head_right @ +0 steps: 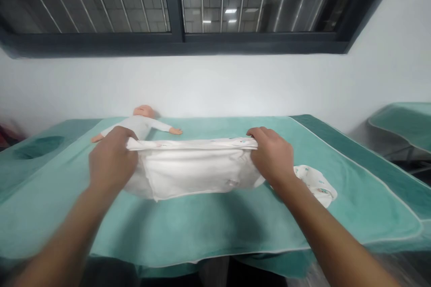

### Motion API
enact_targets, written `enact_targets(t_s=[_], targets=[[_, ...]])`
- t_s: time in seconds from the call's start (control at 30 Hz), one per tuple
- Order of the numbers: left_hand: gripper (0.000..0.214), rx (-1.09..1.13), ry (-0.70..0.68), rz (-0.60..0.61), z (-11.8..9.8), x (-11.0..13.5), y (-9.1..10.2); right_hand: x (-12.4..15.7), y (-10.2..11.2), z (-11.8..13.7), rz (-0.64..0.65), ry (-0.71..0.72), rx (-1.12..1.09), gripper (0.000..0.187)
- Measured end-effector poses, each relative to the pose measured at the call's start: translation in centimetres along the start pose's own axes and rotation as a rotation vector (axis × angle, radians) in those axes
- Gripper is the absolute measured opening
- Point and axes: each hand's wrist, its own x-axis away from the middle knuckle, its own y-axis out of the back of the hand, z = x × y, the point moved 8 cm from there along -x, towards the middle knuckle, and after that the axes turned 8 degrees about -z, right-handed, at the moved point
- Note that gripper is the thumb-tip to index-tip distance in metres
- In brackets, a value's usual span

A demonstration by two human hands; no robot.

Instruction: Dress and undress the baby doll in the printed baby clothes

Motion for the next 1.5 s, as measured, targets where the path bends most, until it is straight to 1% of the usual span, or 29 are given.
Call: enact_targets(t_s=[0.07, 0.13, 0.23, 0.27, 0.3, 0.37, 0.43, 0.5, 0.57, 0.63, 0.67, 0.7, 0.77, 0.83, 0.87, 0.93, 1.0, 1.07, 1.13, 1.23, 1.3, 1.37, 1.4, 1.43, 1.5], targets=[[0.028, 0.021, 0.037, -0.007, 0.6, 0.4, -0.1, 0.3, -0.4, -0.7, 0.025, -0.028, 0.024, 0.04], [0.025, 0.085, 0.058, -0.049, 1.1, 0.9, 0.3, 0.7, -0.5, -1.6, 0.025, -0.093, -0.02, 0.033], [0.017, 0.23, 0.064, -0.153, 1.3, 2.0, 1.6, 1.8, -0.8, -2.5, 0.043, -0.2, -0.2, 0.027], [0.016, 0.284, 0.066, -0.161, 1.3, 2.4, 1.9, 2.2, -0.8, -2.5, 0.059, -0.215, -0.279, 0.027], [0.015, 0.337, 0.069, -0.141, 1.1, 2.8, 2.1, 2.6, -0.7, -2.3, 0.069, -0.216, -0.361, 0.028], [0.012, 0.418, 0.089, -0.041, 0.8, 3.6, 1.9, 3.1, -0.1, -1.4, 0.074, -0.183, -0.53, 0.031], [0.009, 0.435, 0.144, 0.058, 1.0, 4.4, 1.5, 3.5, 0.6, -0.8, 0.08, -0.162, -0.663, 0.034], [0.007, 0.386, 0.208, 0.101, 1.6, 4.8, 1.2, 3.6, 0.8, -0.9, 0.096, -0.179, -0.686, 0.035], [0.006, 0.264, 0.249, 0.14, 2.4, 4.7, 0.4, 3.4, 0.1, -1.3, 0.138, -0.186, -0.583, 0.032], [0.01, 0.083, 0.24, 0.222, 2.9, 4.2, -1.4, 3.1, -1.7, -1.6, 0.246, -0.153, -0.408, 0.027], [0.013, -0.01, 0.216, 0.286, 3.0, 3.8, -2.8, 3.0, -3.1, -1.8, 0.319, -0.136, -0.312, 0.024], [0.017, -0.093, 0.183, 0.357, 3.0, 3.5, -4.4, 2.8, -4.7, -2.0, 0.392, -0.125, -0.215, 0.021], [0.024, -0.198, 0.113, 0.509, 3.0, 2.9, -8.3, 2.3, -8.0, -2.5, 0.508, -0.109, -0.033, 0.02], [0.031, -0.252, 0.078, 0.618, 3.1, 2.2, -12.3, 1.5, -11.2, -2.8, 0.591, -0.101, 0.099, 0.022], [0.034, -0.261, 0.066, 0.653, 3.2, 1.8, -14.1, 1.0, -12.8, -2.9, 0.627, -0.1, 0.143, 0.024], [0.04, -0.251, 0.068, 0.685, 3.2, 0.7, -17.4, 0.0, -15.7, -3.2, 0.676, -0.118, 0.198, 0.027], [0.042, -0.225, 0.083, 0.688, 3.2, -0.6, -20.1, -1.1, -18.3, -3.5, 0.687, -0.138, 0.231, 0.028], [0.044, -0.206, 0.099, 0.681, 3.2, -1.8, -22.4, -2.1, -20.5, -3.8, 0.664, -0.139, 0.251, 0.028], [0.045, -0.197, 0.099, 0.653, 3.2, -2.9, -24.3, -3.0, -22.5, -4.0, 0.638, -0.133, 0.259, 0.028], [0.048, -0.188, 0.101, 0.591, 3.3, -4.0, -26.4, -3.9, -24.9, -4.3, 0.596, -0.132, 0.263, 0.027], [0.047, -0.194, 0.113, 0.526, 3.4, -4.2, -27.0, -4.1, -25.7, -4.2, 0.562, -0.133, 0.266, 0.028], [0.04, -0.212, 0.103, 0.428, 2.9, -3.8, -26.8, -4.1, -25.8, -3.6, 0.491, -0.113, 0.273, 0.027], [0.036, -0.221, 0.066, 0.362, 2.2, -3.4, -26.3, -4.0, -25.5, -3.1, 0.429, -0.09, 0.273, 0.028], [0.032, -0.225, 0.003, 0.292, 1.2, -2.9, -25.8, -3.8, -25.1, -2.3, 0.356, -0.054, 0.262, 0.029], [0.03, -0.194, -0.173, 0.173, -1.5, -1.5, -24.7, -3.2, -24.2, -0.1, 0.229, 0.045, 0.188, 0.03]])
